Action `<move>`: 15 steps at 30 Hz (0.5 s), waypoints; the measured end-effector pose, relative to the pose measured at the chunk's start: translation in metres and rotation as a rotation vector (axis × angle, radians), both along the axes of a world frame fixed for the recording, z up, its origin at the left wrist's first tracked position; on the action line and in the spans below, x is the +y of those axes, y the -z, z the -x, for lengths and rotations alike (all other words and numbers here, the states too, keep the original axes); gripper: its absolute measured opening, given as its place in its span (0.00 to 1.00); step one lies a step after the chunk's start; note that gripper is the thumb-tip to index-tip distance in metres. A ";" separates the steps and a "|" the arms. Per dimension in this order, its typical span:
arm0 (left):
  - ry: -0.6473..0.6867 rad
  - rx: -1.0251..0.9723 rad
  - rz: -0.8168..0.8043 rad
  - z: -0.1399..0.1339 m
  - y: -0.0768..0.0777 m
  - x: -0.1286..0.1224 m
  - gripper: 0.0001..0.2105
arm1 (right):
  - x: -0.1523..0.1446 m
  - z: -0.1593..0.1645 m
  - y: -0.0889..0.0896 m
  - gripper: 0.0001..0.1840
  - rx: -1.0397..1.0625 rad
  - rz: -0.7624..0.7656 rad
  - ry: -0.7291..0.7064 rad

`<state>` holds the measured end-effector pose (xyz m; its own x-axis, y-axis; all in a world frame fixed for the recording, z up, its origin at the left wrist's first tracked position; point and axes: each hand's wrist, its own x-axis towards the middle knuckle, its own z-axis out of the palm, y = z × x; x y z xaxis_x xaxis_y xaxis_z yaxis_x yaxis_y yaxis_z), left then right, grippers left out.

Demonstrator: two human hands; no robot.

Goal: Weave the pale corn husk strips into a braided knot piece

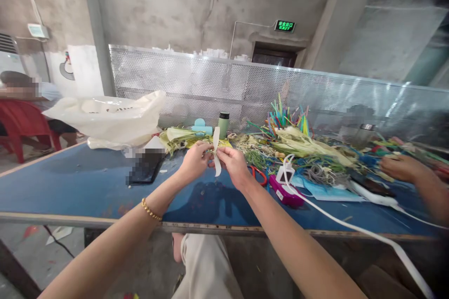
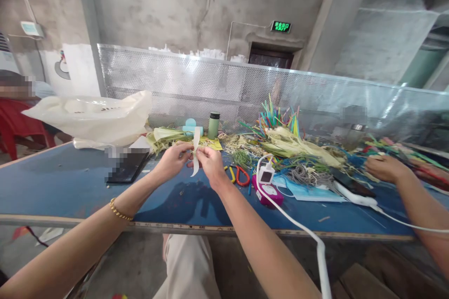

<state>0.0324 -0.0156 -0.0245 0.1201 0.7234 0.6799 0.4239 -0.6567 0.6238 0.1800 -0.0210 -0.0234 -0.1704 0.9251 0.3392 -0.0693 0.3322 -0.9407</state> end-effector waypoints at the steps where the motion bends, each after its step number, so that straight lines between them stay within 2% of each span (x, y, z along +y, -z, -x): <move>1: 0.008 0.033 0.026 -0.001 0.004 -0.002 0.12 | -0.001 0.000 0.004 0.13 -0.020 -0.020 0.000; 5: 0.111 -0.001 0.097 -0.005 0.018 0.002 0.08 | -0.001 -0.001 0.021 0.14 -0.082 -0.046 0.060; 7: 0.104 -0.007 0.108 -0.005 0.020 0.007 0.06 | 0.003 -0.003 0.025 0.14 -0.103 -0.029 0.079; 10: -0.010 0.057 0.079 -0.006 0.018 0.011 0.05 | 0.011 -0.006 0.024 0.13 -0.136 -0.046 0.082; 13: -0.194 0.172 -0.020 -0.006 0.018 0.009 0.08 | 0.016 -0.011 0.021 0.11 -0.223 -0.119 0.128; 15: -0.268 0.241 -0.059 -0.005 0.020 0.007 0.09 | 0.017 -0.016 0.021 0.11 -0.301 -0.175 0.156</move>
